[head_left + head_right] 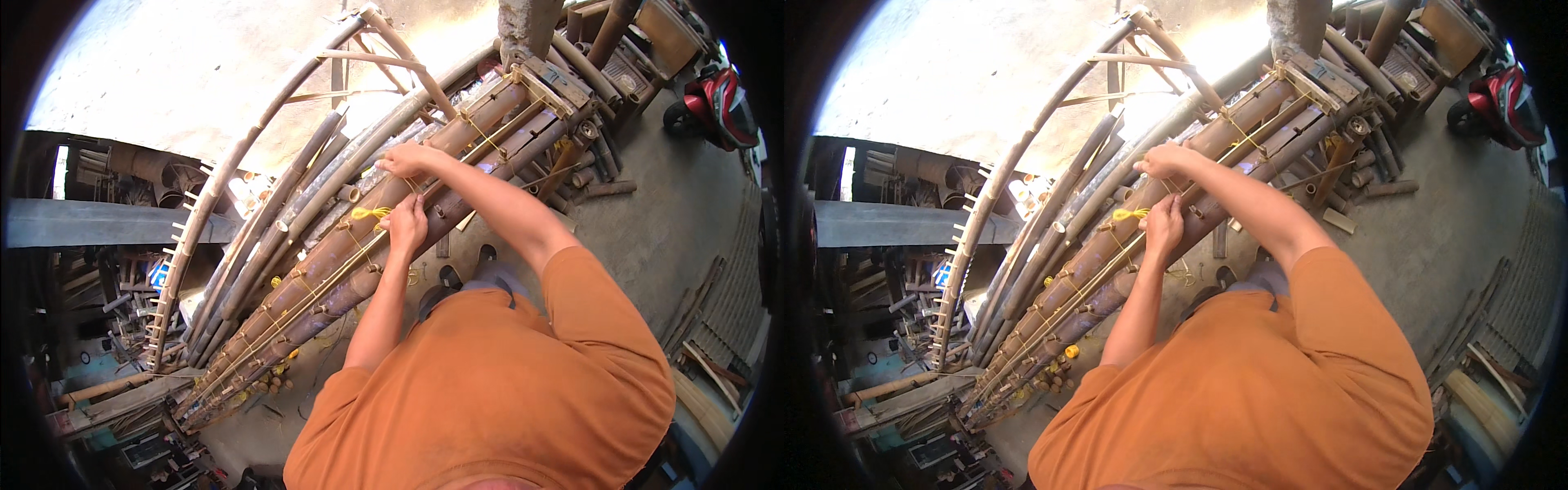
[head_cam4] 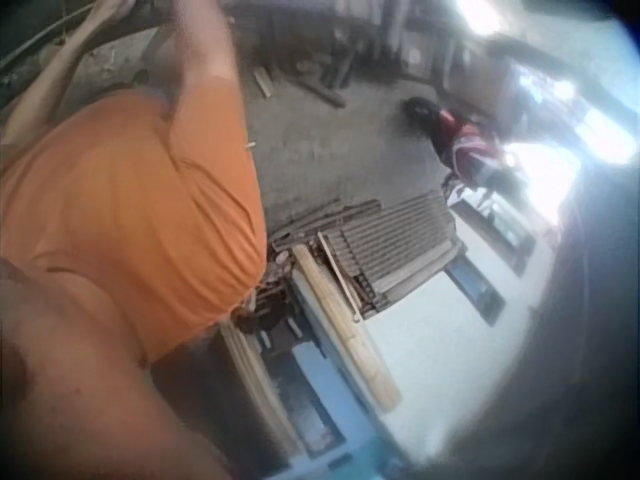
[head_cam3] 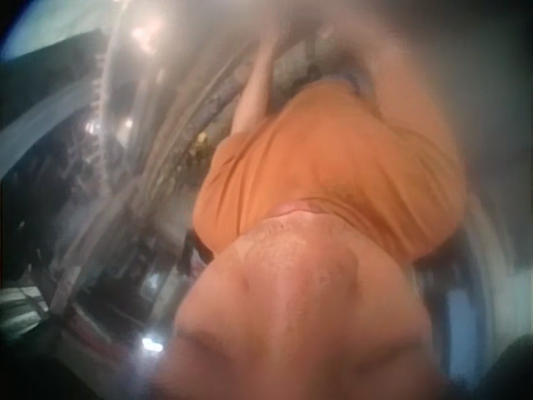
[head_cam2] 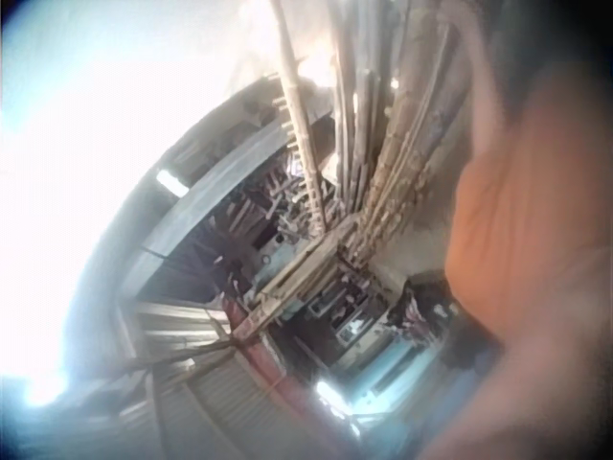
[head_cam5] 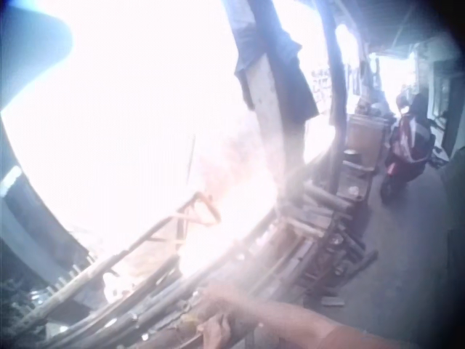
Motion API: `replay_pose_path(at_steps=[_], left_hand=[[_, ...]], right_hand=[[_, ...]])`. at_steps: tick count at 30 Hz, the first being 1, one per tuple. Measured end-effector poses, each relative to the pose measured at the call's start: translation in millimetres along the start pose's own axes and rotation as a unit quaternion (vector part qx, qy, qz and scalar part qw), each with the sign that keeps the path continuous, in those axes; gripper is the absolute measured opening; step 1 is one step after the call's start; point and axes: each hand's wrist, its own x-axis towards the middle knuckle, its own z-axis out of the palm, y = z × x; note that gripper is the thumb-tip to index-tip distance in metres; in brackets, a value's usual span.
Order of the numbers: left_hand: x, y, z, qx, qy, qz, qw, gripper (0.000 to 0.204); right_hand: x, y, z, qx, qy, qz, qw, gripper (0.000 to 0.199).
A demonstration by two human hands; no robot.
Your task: The person repeatedly ties thin bamboo strips to a bundle of larger bamboo poles using yellow plastic ties. They wrap the ties around the poles and secure them by hand, moving along the length of the bundle to add multiple fastenings.
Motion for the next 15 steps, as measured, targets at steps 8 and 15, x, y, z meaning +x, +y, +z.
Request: replay_pose_path(at_steps=[8,15], left_hand=[[-4.7,-3.3,9.4,0.054,0.053,-0.042,0.996,0.031],[92.5,4.2,-52.6,-0.323,0.081,-0.030,0.943,0.028]], right_hand=[[-187.3,-35.2,11.1,0.139,-0.090,-0.144,0.976,0.047],[-183.8,-61.9,-15.6,0.401,-0.012,-0.064,0.914,0.053]])
